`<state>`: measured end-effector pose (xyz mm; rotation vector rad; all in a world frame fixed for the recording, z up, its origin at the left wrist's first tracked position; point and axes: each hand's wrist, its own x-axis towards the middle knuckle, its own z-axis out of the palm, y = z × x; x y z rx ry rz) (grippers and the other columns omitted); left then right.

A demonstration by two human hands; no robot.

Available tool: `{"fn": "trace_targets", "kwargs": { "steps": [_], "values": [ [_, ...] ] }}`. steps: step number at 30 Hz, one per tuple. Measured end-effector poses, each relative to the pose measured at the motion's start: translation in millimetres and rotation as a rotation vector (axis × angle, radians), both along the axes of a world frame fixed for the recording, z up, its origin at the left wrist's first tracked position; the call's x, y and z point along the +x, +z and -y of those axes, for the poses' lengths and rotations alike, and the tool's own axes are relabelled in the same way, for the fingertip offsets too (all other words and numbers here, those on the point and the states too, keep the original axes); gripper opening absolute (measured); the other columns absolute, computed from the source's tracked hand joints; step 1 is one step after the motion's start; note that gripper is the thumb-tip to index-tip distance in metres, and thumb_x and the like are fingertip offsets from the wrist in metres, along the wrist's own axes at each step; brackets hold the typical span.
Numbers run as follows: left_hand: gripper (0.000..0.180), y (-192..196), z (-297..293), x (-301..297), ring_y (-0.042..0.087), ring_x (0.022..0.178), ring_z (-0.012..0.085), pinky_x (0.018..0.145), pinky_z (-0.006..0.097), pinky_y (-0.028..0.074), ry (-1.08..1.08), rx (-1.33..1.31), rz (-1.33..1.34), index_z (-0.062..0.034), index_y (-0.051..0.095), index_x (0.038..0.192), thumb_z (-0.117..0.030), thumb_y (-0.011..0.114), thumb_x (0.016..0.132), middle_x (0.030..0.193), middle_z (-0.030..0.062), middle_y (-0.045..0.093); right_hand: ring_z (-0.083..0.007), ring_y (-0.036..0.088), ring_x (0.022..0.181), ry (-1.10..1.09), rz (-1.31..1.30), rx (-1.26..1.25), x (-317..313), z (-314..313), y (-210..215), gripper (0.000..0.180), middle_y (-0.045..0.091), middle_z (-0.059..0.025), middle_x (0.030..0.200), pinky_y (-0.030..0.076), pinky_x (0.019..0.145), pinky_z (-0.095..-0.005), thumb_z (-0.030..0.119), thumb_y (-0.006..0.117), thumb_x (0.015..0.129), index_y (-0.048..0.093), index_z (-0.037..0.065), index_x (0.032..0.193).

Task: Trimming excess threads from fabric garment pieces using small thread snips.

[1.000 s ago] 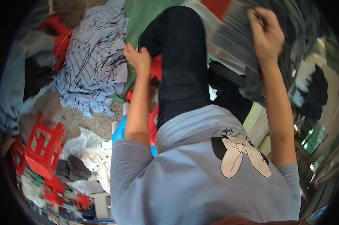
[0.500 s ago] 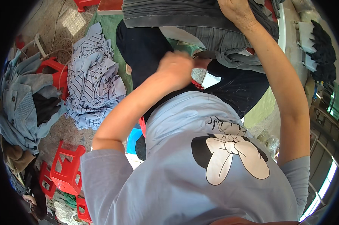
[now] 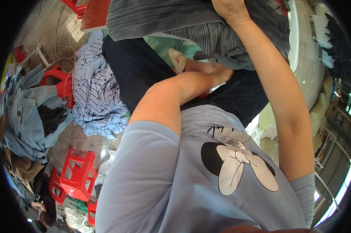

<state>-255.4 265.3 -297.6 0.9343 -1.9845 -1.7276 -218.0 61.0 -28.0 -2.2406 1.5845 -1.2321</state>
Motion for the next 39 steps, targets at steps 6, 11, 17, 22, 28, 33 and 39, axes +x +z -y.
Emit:
{"fn": "trace_targets", "kwargs": {
  "steps": [6, 11, 17, 22, 28, 33, 39],
  "values": [
    [0.063, 128, -22, -6, 0.037, 0.138, 0.0355, 0.114, 0.050, 0.025, 0.069, -0.008, 0.201, -0.0075, 0.048, 0.140, -0.051, 0.039, 0.096, 0.145, 0.0190, 0.048, -0.0333, 0.060, 0.082, -0.038, 0.081, -0.007, -1, 6, 5, 0.020, 0.057, -0.0160, 0.089, 0.047, 0.074, -0.0369, 0.018, 0.047, 0.101, 0.056, 0.000, 0.097],
    [0.084, 148, -9, 10, 0.046, 0.131, 0.0379, 0.113, 0.054, 0.021, -0.140, 0.098, 0.192, 0.0138, 0.061, 0.116, -0.061, 0.030, 0.095, 0.130, 0.0283, 0.057, -0.0358, 0.060, 0.084, -0.054, 0.088, -0.002, 3, 9, 5, 0.022, 0.059, -0.0163, 0.090, 0.047, 0.075, -0.0388, 0.021, 0.049, 0.101, 0.057, 0.000, 0.097],
    [0.084, 141, -14, 9, 0.051, 0.125, 0.0374, 0.111, 0.055, 0.024, -0.111, 0.015, 0.172, 0.0118, 0.065, 0.108, -0.060, 0.025, 0.096, 0.120, 0.0264, 0.063, -0.0357, 0.060, 0.083, -0.043, 0.100, -0.007, 2, 7, 5, 0.022, 0.059, -0.0161, 0.090, 0.047, 0.074, -0.0388, 0.020, 0.049, 0.100, 0.057, 0.000, 0.097],
    [0.083, 146, -7, 11, 0.050, 0.127, 0.0374, 0.110, 0.053, 0.026, -0.179, 0.054, 0.194, 0.0111, 0.064, 0.113, -0.060, 0.024, 0.096, 0.123, 0.0262, 0.062, -0.0355, 0.060, 0.083, -0.055, 0.085, -0.018, -2, 6, 5, 0.021, 0.058, -0.0160, 0.089, 0.047, 0.074, -0.0386, 0.019, 0.049, 0.100, 0.056, 0.000, 0.096],
    [0.085, 144, -2, 12, 0.041, 0.136, 0.0376, 0.111, 0.051, 0.027, -0.257, 0.032, 0.308, 0.0120, 0.051, 0.132, -0.060, 0.022, 0.098, 0.141, 0.0265, 0.048, -0.0334, 0.060, 0.082, -0.056, 0.110, 0.020, 2, 5, 12, 0.020, 0.057, -0.0151, 0.089, 0.047, 0.074, -0.0364, 0.017, 0.049, 0.101, 0.056, -0.001, 0.096],
    [0.053, 121, -3, 14, 0.059, 0.118, 0.0398, 0.100, 0.049, 0.043, -0.430, -0.103, 0.349, 0.0022, 0.061, 0.124, -0.036, 0.036, 0.097, 0.126, 0.0261, 0.061, -0.0279, 0.060, 0.081, -0.026, 0.129, 0.035, 7, 4, 10, 0.019, 0.057, -0.0145, 0.089, 0.047, 0.074, -0.0318, 0.014, 0.048, 0.102, 0.055, -0.003, 0.096],
    [0.050, 164, 37, 55, 0.060, 0.118, 0.0358, 0.101, 0.045, 0.044, -0.599, -0.103, 0.427, 0.0047, 0.061, 0.121, -0.037, 0.046, 0.099, 0.123, 0.0235, 0.063, -0.0166, 0.063, 0.091, -0.029, 0.084, 0.060, -6, 6, -3, 0.021, 0.066, -0.0066, 0.099, 0.046, 0.085, -0.0260, 0.017, 0.050, 0.102, 0.062, 0.000, 0.106]
  ]
}}
